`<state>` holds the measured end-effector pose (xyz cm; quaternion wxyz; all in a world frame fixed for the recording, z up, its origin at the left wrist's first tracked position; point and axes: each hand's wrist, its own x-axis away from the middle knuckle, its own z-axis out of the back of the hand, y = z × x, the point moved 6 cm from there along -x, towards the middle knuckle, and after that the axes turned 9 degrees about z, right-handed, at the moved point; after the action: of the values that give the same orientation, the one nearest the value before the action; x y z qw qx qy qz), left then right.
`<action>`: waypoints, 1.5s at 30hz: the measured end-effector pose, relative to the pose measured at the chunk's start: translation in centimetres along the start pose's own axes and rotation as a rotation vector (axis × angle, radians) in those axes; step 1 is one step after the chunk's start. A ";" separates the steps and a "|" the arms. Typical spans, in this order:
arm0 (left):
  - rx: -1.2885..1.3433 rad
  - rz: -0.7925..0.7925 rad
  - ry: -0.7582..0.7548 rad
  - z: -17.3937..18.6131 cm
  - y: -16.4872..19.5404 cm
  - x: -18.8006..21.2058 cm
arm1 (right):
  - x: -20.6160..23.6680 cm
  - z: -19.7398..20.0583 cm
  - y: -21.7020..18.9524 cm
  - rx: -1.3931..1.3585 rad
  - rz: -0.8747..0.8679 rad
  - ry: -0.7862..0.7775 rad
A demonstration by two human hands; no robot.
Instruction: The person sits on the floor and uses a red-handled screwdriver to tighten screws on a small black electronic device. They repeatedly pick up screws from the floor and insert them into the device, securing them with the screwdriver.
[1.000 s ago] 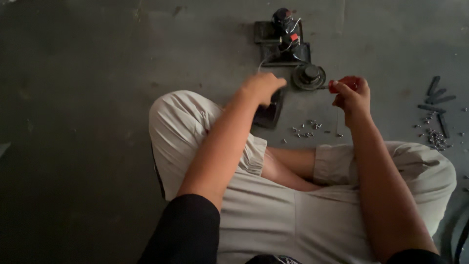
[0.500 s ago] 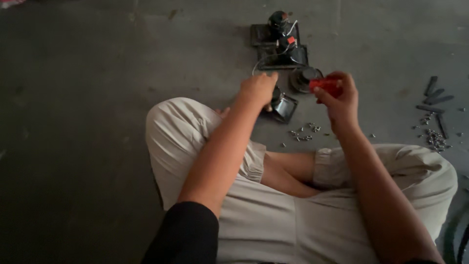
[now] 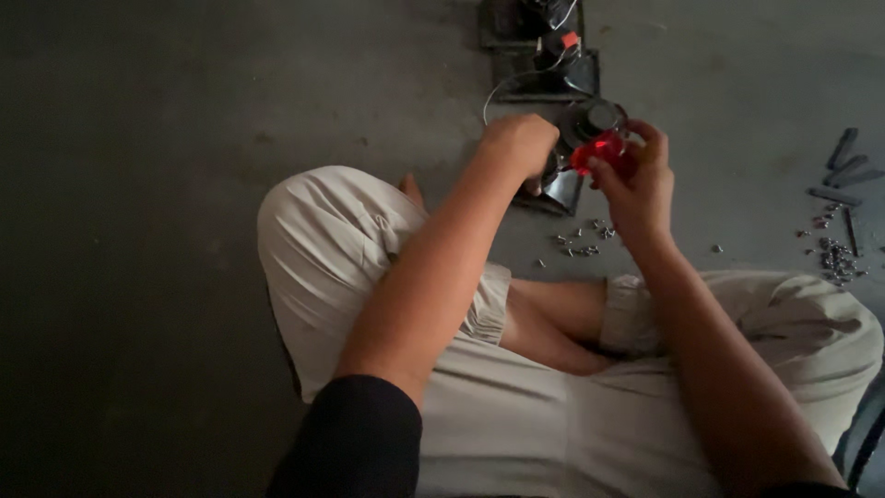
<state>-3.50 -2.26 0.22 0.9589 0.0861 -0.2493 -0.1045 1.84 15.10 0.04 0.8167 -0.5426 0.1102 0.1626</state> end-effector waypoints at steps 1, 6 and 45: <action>0.014 -0.004 -0.014 0.0 0.1 0.0 | -0.1 0.2 -0.1 -0.026 0.002 0.001; 0.040 -0.014 -0.032 0.0 0.3 0.2 | -0.3 -0.1 -1.1 0.001 0.031 -0.060; 0.077 0.053 -0.114 0.2 0.7 0.1 | -1.6 0.0 -2.4 0.109 0.024 -0.170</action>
<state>-3.40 -1.62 0.60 0.9416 0.1101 -0.3094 -0.0744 1.24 14.05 2.67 0.8495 -0.4801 0.0559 0.2117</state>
